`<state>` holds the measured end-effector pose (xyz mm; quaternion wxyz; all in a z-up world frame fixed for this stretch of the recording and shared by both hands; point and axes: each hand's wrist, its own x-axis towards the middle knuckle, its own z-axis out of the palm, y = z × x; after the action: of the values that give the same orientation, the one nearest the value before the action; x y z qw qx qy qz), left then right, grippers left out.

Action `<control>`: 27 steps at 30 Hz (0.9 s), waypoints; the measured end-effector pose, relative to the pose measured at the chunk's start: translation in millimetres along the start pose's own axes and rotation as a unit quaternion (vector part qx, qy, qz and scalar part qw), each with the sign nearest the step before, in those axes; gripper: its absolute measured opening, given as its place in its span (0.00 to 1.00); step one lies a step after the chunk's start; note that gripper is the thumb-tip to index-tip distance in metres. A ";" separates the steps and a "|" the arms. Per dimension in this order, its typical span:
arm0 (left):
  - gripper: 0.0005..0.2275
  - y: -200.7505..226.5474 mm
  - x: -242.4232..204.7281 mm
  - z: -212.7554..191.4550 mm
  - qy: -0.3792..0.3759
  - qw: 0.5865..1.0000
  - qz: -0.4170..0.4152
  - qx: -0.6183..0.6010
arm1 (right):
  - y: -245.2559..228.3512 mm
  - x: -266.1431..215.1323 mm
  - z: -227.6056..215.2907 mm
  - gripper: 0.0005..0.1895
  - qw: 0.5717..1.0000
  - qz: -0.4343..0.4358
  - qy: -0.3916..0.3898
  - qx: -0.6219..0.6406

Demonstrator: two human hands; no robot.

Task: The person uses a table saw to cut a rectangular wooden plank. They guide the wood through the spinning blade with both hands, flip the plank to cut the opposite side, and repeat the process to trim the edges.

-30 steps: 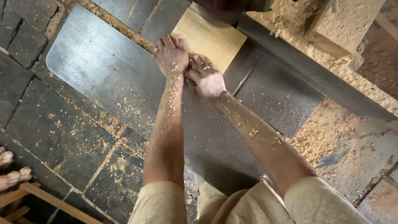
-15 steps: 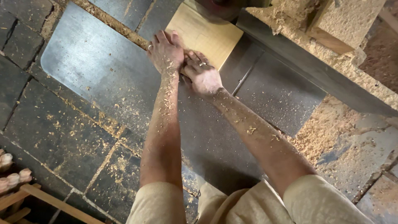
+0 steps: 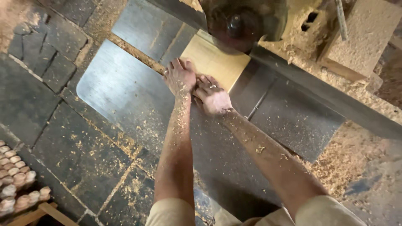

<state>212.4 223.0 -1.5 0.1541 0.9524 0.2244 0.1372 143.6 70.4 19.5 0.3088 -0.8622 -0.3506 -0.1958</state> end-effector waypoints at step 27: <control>0.21 -28.2 38.5 7.6 0.033 0.999 0.017 -0.013 | -5.6 30.3 26.2 0.13 0.999 0.018 -0.022 -0.028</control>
<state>237.2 263.3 -11.0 0.1564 0.9491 0.2110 0.1739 163.3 105.8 19.4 0.2806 -0.8807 -0.3360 -0.1810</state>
